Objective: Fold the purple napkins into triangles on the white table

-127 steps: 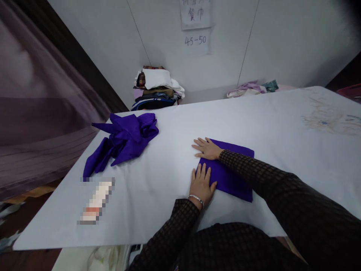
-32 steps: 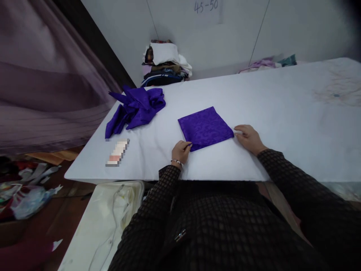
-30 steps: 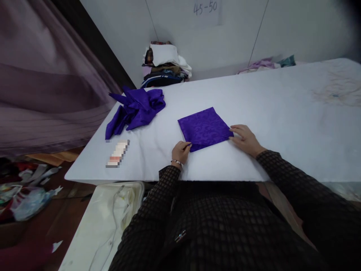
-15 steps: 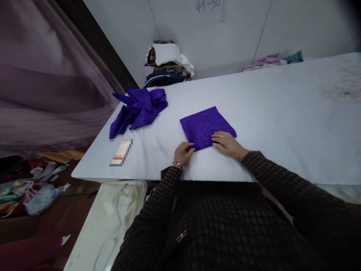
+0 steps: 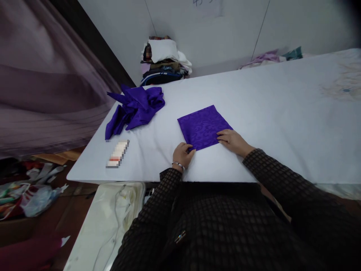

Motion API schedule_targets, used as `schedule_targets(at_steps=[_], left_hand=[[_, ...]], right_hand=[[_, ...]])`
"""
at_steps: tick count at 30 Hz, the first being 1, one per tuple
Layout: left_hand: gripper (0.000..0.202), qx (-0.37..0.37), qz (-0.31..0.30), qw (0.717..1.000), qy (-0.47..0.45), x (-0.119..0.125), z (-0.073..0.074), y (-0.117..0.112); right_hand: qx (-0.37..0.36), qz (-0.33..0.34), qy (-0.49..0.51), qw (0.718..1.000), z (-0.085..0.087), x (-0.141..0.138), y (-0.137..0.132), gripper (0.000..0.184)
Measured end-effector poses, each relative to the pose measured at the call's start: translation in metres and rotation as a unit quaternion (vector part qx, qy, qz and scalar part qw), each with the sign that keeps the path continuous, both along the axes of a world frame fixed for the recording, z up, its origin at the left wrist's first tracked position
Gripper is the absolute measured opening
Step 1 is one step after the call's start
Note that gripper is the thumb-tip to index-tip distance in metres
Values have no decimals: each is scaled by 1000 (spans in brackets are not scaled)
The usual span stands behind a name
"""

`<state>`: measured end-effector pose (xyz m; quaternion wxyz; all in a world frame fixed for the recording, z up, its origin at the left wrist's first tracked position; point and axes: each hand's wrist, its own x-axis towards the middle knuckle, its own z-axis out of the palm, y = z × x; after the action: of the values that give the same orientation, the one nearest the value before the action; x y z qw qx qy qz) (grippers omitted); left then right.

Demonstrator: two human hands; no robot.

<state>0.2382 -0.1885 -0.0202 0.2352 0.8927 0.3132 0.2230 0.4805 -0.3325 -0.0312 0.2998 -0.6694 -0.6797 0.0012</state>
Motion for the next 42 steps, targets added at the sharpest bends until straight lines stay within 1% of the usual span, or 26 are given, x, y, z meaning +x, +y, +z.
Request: schedule_targets(at_steps=[5, 10, 16, 23, 26, 29, 32, 34, 36, 40, 42], left_hand=[[11, 5, 1, 1000, 16, 1, -1, 1], [11, 12, 0, 1000, 13, 1, -1, 2], [18, 23, -1, 1000, 17, 1, 0, 1], [7, 5, 3, 1000, 7, 2, -3, 1], [6, 3, -1, 1000, -1, 1, -3, 1], [11, 1, 1, 1000, 0, -1, -3, 0], [9, -4, 9, 1000, -4, -2, -4, 0], [5, -7, 14, 1000, -8, -2, -5, 1], [7, -8, 19, 1000, -10, -2, -6, 1], [8, 6, 31, 999, -18, -4, -5, 0], [8, 17, 25, 999, -20, -4, -3, -1]], right_hand=[[1, -20, -1, 1000, 3, -3, 3, 23], [-15, -40, -24, 999, 7, -6, 4, 23], [-31, -32, -35, 998, 8, -6, 1, 23], [-31, -27, -41, 998, 10, -7, -3, 24], [-32, -29, -45, 998, 9, -6, -3, 24], [-35, -38, -49, 997, 8, -5, -3, 24], [-30, -34, -41, 998, 7, -5, -3, 24], [-18, -27, -36, 999, 7, -6, -4, 21], [-1, -21, -35, 999, 6, -7, -4, 19], [13, -11, -45, 999, 3, -6, -3, 22], [9, -12, -51, 999, 2, -5, -2, 22]])
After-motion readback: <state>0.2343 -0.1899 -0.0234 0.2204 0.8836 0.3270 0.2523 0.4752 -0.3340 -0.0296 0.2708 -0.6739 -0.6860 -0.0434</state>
